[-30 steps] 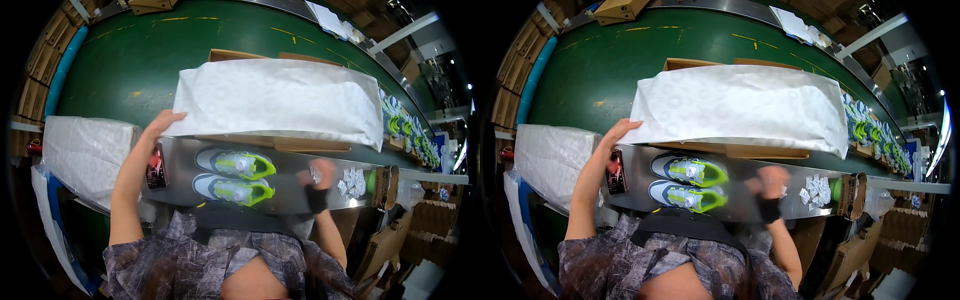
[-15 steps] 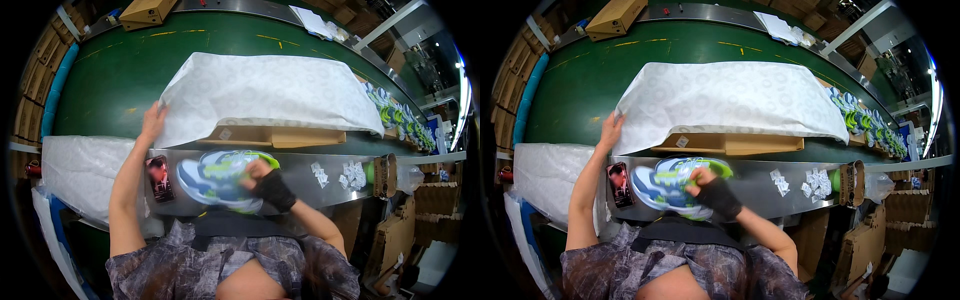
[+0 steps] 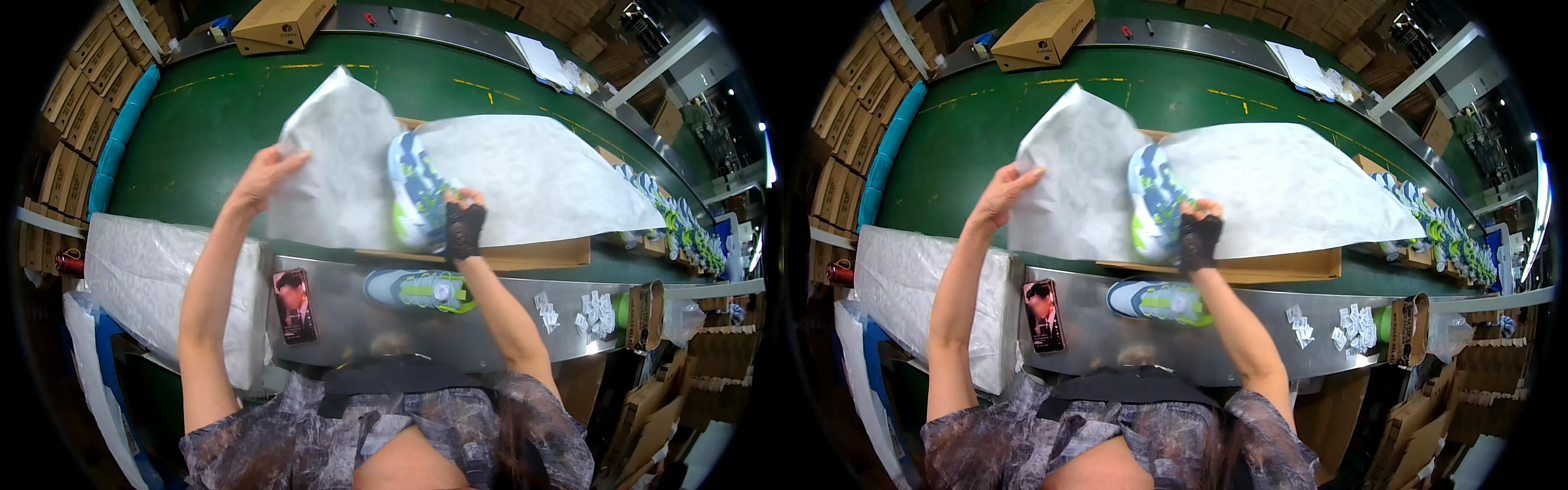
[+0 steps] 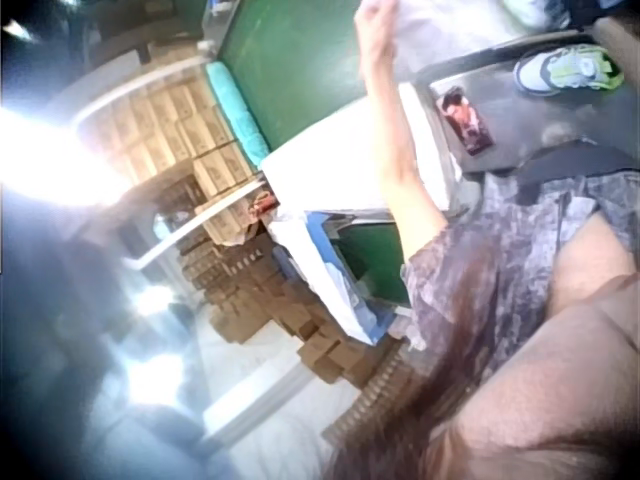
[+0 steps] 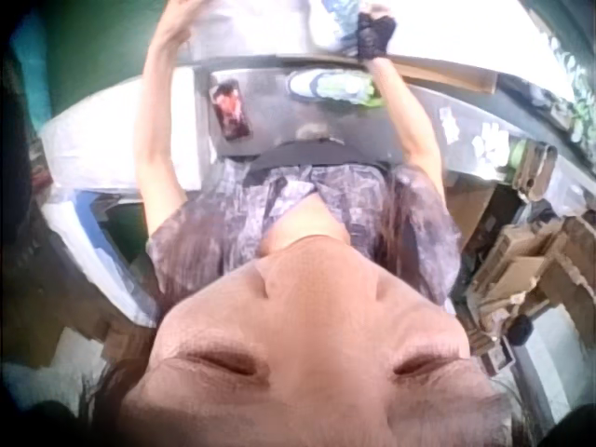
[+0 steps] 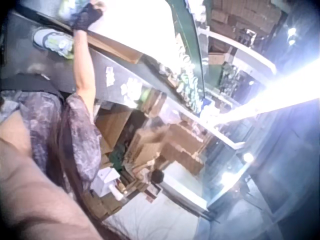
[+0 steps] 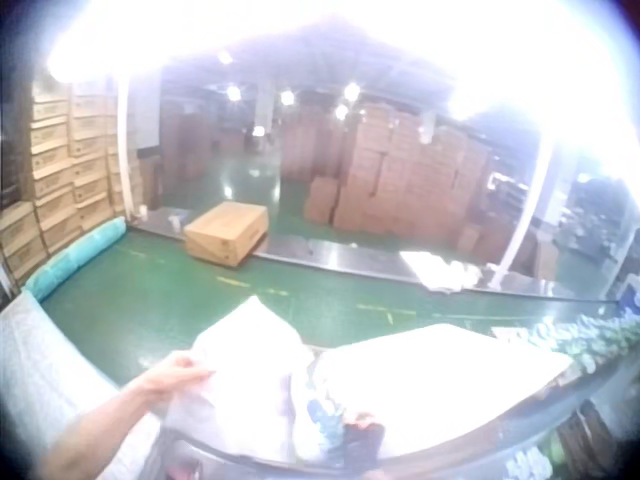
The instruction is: The person repeatedly packs pairs of shoes into cardboard boxes on a conveyor belt. They place tissue paper into each box, insert the shoes, close the box, and move it down the line.
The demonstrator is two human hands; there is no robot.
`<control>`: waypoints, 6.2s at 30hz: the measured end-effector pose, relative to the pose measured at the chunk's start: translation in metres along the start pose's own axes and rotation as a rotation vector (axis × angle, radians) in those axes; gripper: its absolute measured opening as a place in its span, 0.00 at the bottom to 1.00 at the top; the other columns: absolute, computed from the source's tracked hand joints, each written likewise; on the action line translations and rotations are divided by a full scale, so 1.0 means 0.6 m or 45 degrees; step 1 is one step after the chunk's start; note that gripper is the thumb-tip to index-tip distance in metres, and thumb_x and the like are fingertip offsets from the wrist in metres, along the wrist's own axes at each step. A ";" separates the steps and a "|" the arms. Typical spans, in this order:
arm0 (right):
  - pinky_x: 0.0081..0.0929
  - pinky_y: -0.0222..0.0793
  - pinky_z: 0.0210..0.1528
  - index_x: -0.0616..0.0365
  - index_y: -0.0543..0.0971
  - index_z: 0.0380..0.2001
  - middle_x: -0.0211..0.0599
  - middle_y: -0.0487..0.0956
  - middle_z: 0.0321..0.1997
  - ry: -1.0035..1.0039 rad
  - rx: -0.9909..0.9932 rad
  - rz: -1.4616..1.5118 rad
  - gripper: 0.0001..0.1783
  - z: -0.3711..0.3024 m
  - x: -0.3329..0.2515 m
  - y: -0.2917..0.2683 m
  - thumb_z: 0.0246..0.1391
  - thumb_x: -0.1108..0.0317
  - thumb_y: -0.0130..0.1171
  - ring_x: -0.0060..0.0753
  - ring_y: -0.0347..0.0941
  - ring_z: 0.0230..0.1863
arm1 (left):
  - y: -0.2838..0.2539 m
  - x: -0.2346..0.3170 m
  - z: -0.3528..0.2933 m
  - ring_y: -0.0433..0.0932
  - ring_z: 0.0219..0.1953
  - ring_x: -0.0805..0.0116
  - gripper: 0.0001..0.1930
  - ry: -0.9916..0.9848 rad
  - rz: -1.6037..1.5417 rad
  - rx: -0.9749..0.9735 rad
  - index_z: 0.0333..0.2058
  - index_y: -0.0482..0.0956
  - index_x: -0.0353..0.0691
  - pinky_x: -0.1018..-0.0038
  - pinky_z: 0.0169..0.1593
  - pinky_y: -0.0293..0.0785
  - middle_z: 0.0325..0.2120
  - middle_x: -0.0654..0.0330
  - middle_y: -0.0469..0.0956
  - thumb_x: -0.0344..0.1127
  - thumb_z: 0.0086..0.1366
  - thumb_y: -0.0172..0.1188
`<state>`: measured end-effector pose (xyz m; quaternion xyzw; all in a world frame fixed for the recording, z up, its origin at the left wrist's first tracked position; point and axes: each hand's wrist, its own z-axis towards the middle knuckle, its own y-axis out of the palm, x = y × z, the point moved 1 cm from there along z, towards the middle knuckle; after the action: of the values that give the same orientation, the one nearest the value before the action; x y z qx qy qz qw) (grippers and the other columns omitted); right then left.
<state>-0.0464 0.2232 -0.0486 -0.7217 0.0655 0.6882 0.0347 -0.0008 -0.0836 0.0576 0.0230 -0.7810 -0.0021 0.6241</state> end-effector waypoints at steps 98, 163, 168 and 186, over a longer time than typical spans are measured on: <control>0.43 0.56 0.46 0.42 0.70 0.43 0.38 0.65 0.49 -1.135 0.059 -1.653 0.20 -0.304 0.063 -0.384 0.42 0.71 0.51 0.42 0.62 0.51 | 0.275 -0.187 0.115 0.71 0.35 0.73 0.24 -0.092 0.101 -0.084 0.33 0.78 0.32 0.77 0.41 0.65 0.30 0.60 0.76 0.52 0.52 0.58; 0.22 0.67 0.37 0.61 0.65 0.45 0.35 0.74 0.31 0.333 -0.791 0.118 0.23 -0.206 0.017 -0.403 0.49 0.62 0.57 0.25 0.72 0.33 | 0.516 -0.233 -0.242 0.75 0.29 0.67 0.22 -0.460 -0.360 -0.094 0.49 0.64 0.34 0.72 0.30 0.75 0.32 0.56 0.73 0.44 0.62 0.50; 0.22 0.67 0.40 0.60 0.66 0.45 0.40 0.72 0.43 0.202 -0.826 -0.108 0.21 -0.176 -0.034 -0.406 0.47 0.68 0.58 0.27 0.73 0.35 | 0.584 -0.269 -0.157 0.70 0.17 0.74 0.13 -0.254 -0.114 -0.163 0.35 0.71 0.34 0.77 0.20 0.68 0.18 0.63 0.70 0.40 0.62 0.51; 0.32 0.65 0.46 0.64 0.75 0.39 0.54 0.74 0.39 -0.421 -0.497 -1.729 0.40 0.309 -0.269 -0.637 0.26 0.41 0.63 0.45 0.71 0.42 | 0.480 -0.359 -0.257 0.66 0.13 0.74 0.09 -0.531 -0.423 0.540 0.31 0.71 0.36 0.77 0.17 0.66 0.12 0.64 0.67 0.37 0.61 0.51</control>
<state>-0.1826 0.6348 0.0877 -0.4826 -0.5274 0.6142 0.3342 0.1874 0.2161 -0.1091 0.2783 -0.8604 0.0540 0.4235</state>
